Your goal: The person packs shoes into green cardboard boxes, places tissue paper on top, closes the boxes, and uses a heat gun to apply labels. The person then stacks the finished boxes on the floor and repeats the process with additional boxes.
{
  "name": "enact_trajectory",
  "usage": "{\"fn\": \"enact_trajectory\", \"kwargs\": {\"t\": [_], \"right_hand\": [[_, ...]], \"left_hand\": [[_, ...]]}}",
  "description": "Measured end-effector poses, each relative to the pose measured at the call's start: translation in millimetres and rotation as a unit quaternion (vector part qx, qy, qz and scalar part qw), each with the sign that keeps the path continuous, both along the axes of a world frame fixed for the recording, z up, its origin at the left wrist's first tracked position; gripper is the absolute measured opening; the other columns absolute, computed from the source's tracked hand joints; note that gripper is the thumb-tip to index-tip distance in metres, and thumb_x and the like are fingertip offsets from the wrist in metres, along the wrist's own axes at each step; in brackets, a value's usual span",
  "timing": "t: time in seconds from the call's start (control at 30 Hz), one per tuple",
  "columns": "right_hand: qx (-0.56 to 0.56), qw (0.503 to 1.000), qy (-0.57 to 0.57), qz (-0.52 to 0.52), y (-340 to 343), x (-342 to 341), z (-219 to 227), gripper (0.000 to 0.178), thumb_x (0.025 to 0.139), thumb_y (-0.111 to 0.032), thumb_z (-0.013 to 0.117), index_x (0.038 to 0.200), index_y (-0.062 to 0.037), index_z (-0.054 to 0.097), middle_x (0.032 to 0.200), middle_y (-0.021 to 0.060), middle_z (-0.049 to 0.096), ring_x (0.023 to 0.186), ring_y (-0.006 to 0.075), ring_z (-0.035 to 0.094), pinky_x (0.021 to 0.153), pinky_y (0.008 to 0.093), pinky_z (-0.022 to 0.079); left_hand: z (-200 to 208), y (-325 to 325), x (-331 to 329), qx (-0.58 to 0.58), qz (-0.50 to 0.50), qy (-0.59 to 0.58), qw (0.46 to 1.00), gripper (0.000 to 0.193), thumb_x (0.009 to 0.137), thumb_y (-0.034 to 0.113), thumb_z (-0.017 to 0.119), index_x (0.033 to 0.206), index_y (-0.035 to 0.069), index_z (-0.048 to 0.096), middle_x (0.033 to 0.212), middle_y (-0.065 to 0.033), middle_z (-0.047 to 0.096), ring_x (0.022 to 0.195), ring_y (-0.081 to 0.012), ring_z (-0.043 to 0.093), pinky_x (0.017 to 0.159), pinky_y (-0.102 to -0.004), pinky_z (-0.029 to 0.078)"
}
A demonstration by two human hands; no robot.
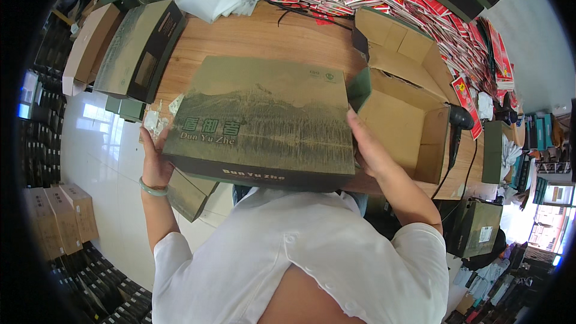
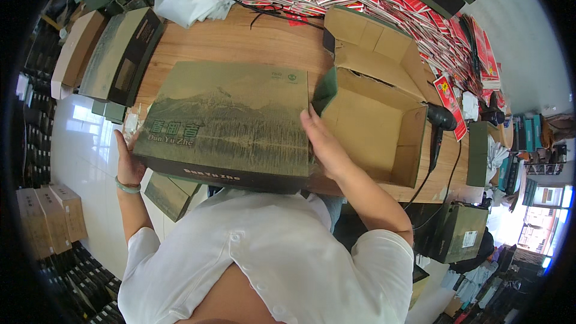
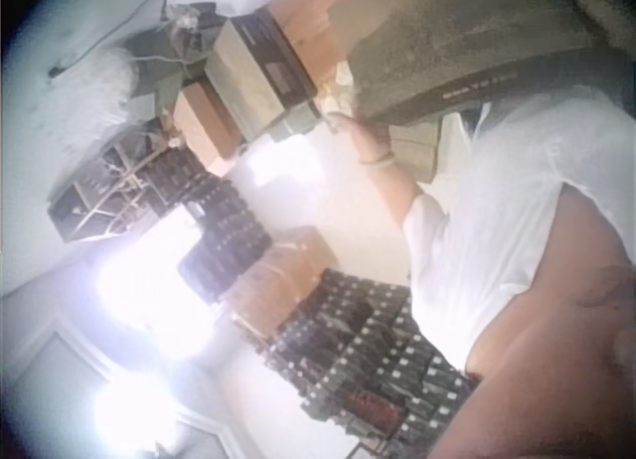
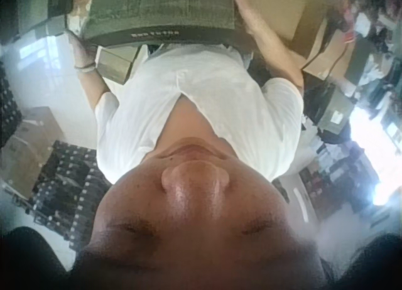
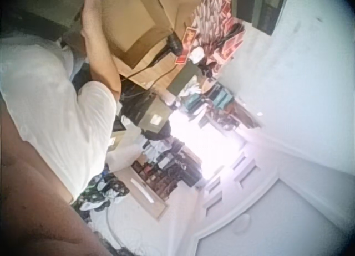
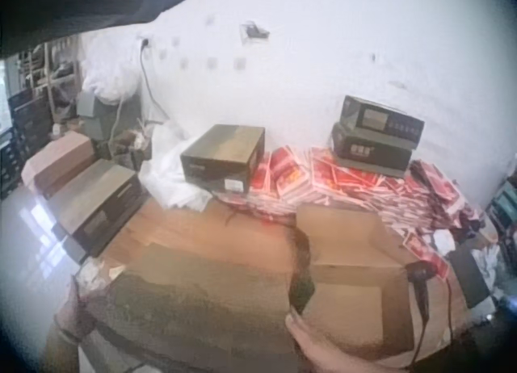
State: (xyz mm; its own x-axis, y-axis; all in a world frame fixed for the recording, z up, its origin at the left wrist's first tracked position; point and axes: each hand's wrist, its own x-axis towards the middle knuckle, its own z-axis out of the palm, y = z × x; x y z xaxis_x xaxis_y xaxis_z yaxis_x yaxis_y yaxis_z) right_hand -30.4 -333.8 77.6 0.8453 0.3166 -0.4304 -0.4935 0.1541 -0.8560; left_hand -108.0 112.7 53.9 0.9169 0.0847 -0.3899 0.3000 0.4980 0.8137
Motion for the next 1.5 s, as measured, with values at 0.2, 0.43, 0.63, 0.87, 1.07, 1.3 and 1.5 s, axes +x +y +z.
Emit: {"fn": "enact_trajectory", "kwargs": {"t": [0.2, 0.43, 0.63, 0.87, 1.07, 1.3, 1.5], "right_hand": [[-0.163, 0.984, -0.070, -0.018, 23, -27, -44, 0.072, 0.101, -0.043, 0.048, 0.149, 0.0023, 0.020, 0.145, 0.0207, 0.040, 0.134, 0.0280, 0.039, 0.110, 0.0352, 0.030], [-0.357, 0.909, -0.181, -0.113, 48, -40, -60, 0.058, 0.103, -0.037, 0.042, 0.144, 0.0028, 0.030, 0.131, 0.0269, 0.052, 0.122, 0.0381, 0.050, 0.104, 0.0399, 0.037], [-0.317, 0.917, -0.212, -0.116, 57, -33, -59, 0.061, 0.102, -0.038, 0.043, 0.145, 0.0030, 0.028, 0.133, 0.0266, 0.051, 0.124, 0.0373, 0.049, 0.105, 0.0400, 0.036], [-0.237, 0.930, -0.272, -0.063, 98, 25, -6, 0.071, 0.101, -0.048, 0.041, 0.146, 0.0058, 0.029, 0.144, 0.0291, 0.041, 0.136, 0.0383, 0.038, 0.112, 0.0394, 0.029], [-0.213, 0.821, -0.527, 0.057, 163, 51, 77, 0.063, 0.098, -0.043, 0.048, 0.136, 0.0069, 0.046, 0.143, 0.0307, 0.042, 0.138, 0.0414, 0.035, 0.114, 0.0435, 0.026], [-0.200, 0.696, -0.685, 0.084, 262, 83, 91, 0.062, 0.095, -0.044, 0.052, 0.133, 0.0050, 0.051, 0.141, 0.0268, 0.046, 0.137, 0.0407, 0.037, 0.114, 0.0477, 0.024], [-0.105, 0.683, -0.700, 0.181, 321, 117, 93, 0.060, 0.098, -0.043, 0.048, 0.135, 0.0040, 0.049, 0.146, 0.0252, 0.040, 0.139, 0.0399, 0.033, 0.115, 0.0502, 0.021]], "left_hand": [[-19, -21, -3, 0.240, -0.135, 0.046, 0.960, 0.069, 0.098, 0.038, 0.055, 0.148, -0.002, 0.029, 0.144, -0.0124, 0.044, 0.130, -0.0223, 0.043, 0.109, -0.0346, 0.033], [-55, -25, 3, 0.190, -0.143, 0.021, 0.971, 0.072, 0.097, 0.033, 0.058, 0.151, 0.001, 0.022, 0.146, -0.0125, 0.041, 0.130, -0.0213, 0.041, 0.109, -0.0340, 0.032], [-62, -9, 14, 0.181, -0.141, 0.006, 0.973, 0.072, 0.097, 0.032, 0.059, 0.151, 0.001, 0.024, 0.145, -0.0129, 0.042, 0.130, -0.0216, 0.042, 0.109, -0.0340, 0.032], [-69, 48, 88, 0.111, -0.096, -0.008, 0.989, 0.067, 0.094, 0.042, 0.061, 0.143, 0.001, 0.038, 0.133, -0.0099, 0.054, 0.118, -0.0179, 0.055, 0.097, -0.0334, 0.047], [-102, 93, 111, 0.041, 0.048, 0.029, 0.998, 0.045, 0.096, 0.040, 0.059, 0.120, 0.003, 0.059, 0.102, -0.0078, 0.068, 0.091, -0.0178, 0.066, 0.079, -0.0361, 0.055], [-138, 57, 89, 0.322, 0.405, -0.155, 0.842, 0.061, 0.097, 0.032, 0.056, 0.143, 0.001, 0.031, 0.134, -0.0178, 0.045, 0.121, -0.0261, 0.048, 0.103, -0.0367, 0.039], [-68, -20, 75, 0.613, 0.221, -0.114, 0.749, 0.136, 0.067, 0.040, 0.085, 0.148, -0.006, -0.015, 0.156, -0.0296, 0.000, 0.147, -0.0390, 0.007, 0.120, -0.0419, 0.012]]}}
